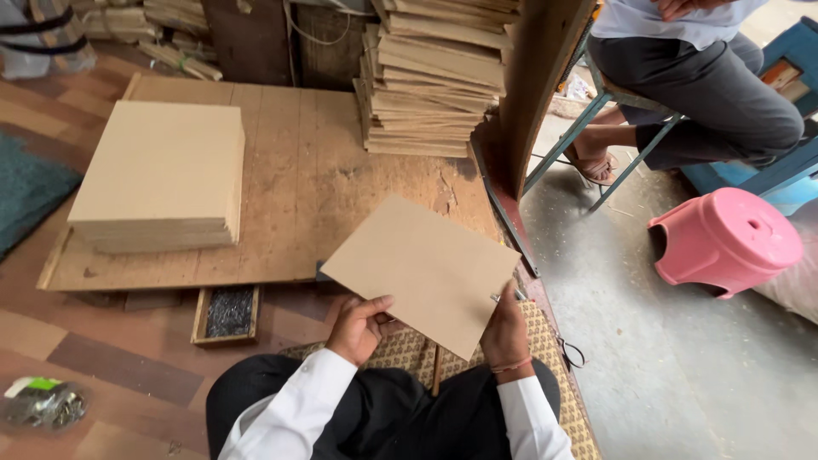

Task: The person sits on the floor and uses a hammer to attach metal corner brackets to the edges of rectangular book covers. They repeatedly pick up a cover, position a bracket, hammer it in, and then move the finished cover to a stack.

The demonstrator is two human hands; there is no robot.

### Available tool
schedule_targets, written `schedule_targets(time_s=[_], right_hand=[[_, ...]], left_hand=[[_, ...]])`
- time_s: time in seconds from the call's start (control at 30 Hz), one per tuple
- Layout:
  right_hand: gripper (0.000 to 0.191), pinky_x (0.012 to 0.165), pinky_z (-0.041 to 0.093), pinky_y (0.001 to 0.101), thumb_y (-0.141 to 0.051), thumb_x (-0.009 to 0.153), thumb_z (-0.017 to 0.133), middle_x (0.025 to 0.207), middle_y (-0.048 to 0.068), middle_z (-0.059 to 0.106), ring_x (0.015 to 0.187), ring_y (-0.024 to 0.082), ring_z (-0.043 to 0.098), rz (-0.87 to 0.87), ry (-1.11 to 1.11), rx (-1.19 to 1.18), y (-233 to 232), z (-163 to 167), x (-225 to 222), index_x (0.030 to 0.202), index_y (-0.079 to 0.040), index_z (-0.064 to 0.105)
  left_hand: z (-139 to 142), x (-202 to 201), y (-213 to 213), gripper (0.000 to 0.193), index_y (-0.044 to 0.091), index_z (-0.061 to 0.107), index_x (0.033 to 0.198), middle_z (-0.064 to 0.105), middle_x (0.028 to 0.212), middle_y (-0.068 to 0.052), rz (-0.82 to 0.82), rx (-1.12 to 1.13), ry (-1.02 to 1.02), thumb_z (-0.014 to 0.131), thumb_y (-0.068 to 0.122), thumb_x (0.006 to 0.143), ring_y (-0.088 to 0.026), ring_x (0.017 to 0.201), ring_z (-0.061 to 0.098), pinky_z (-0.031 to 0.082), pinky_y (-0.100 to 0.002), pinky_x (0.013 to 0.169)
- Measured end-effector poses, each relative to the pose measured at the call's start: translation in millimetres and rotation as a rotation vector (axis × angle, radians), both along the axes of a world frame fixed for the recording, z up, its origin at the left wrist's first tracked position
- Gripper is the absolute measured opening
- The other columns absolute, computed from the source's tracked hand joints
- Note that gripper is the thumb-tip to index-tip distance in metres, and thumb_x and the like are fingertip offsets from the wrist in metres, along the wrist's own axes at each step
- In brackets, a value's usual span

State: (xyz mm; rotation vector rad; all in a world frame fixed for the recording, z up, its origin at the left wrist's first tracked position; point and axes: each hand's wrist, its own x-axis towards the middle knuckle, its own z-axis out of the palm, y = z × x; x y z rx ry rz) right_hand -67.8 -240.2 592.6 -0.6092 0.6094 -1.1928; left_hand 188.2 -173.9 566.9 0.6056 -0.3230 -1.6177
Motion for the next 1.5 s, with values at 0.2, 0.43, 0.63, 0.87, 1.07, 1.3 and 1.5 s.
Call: schedule_targets(time_s=[0.2,0.43,0.63,0.87,1.07,1.3,1.5], right_hand=[[0.04,0.076,0.055,0.0338,-0.033,0.104,0.059,0.102,0.012,0.07,0.085,0.021,0.068,-0.327,-0.011,0.205,-20,-52,-35,0.126,0.0,0.059],[0.031,0.058,0.049,0.0269,-0.026,0.098,0.063,0.083,0.003,0.067,0.068,0.013,0.061,-0.053,0.114,0.257,-22,-64,-15,0.116,-0.001,0.067],[0.029,0.058,0.05,0.0265,-0.023,0.097,0.061,0.083,0.005,0.068,0.067,0.013,0.061,-0.126,0.176,0.307,-22,-38,2,0.114,0.0,0.067],[0.028,0.057,0.051,0.0258,-0.019,0.098,0.061,0.081,0.006,0.067,0.066,0.013,0.062,-0.107,0.198,0.276,-19,-37,3,0.116,0.003,0.066],[0.026,0.056,0.05,0.0243,-0.017,0.098,0.062,0.082,0.004,0.067,0.067,0.012,0.061,-0.1,0.221,0.247,-27,-57,1,0.116,0.001,0.066],[0.052,0.058,0.051,0.0311,-0.017,0.087,0.074,0.095,0.007,0.072,0.076,0.018,0.066,-0.086,0.8,0.083,-31,-83,19,0.134,-0.001,0.059],[0.109,0.078,0.056,0.0526,-0.019,0.074,0.082,0.101,0.029,0.071,0.093,0.046,0.069,0.301,1.831,-0.407,-2,-96,51,0.162,-0.014,0.017]], left_hand=[[88,-7,-45,0.029,0.0,0.062,0.113,0.073,0.103,-0.013,0.256,-0.146,-0.223,0.067,0.005,0.085,-0.024,0.09,0.077,0.071,-0.042,0.075],[255,11,-271,0.038,-0.003,0.053,0.128,0.066,0.111,-0.024,0.399,-0.524,-0.262,0.068,0.002,0.094,-0.033,0.082,0.07,0.064,-0.043,0.064],[302,-15,-395,0.043,-0.002,0.057,0.129,0.067,0.115,-0.02,0.434,-0.477,-0.611,0.072,0.008,0.09,-0.028,0.091,0.071,0.063,-0.04,0.074],[66,-79,-200,0.049,-0.001,0.062,0.13,0.069,0.119,-0.015,0.124,-0.555,-1.216,0.078,0.015,0.086,-0.022,0.102,0.072,0.061,-0.037,0.085],[-24,80,-89,0.039,-0.004,0.067,0.117,0.067,0.125,-0.024,0.77,-0.291,-1.811,0.072,0.0,0.078,-0.037,0.12,0.062,0.05,-0.043,0.102],[-2,251,-32,0.108,-0.017,0.031,0.141,0.035,0.142,-0.036,1.439,0.308,-1.498,0.104,0.015,0.067,-0.051,0.131,0.036,0.028,-0.057,0.114],[24,238,-52,0.142,-0.013,0.0,0.157,0.051,0.145,-0.029,1.229,0.342,-1.173,0.096,0.019,0.057,-0.039,0.137,0.051,0.039,-0.039,0.12]])
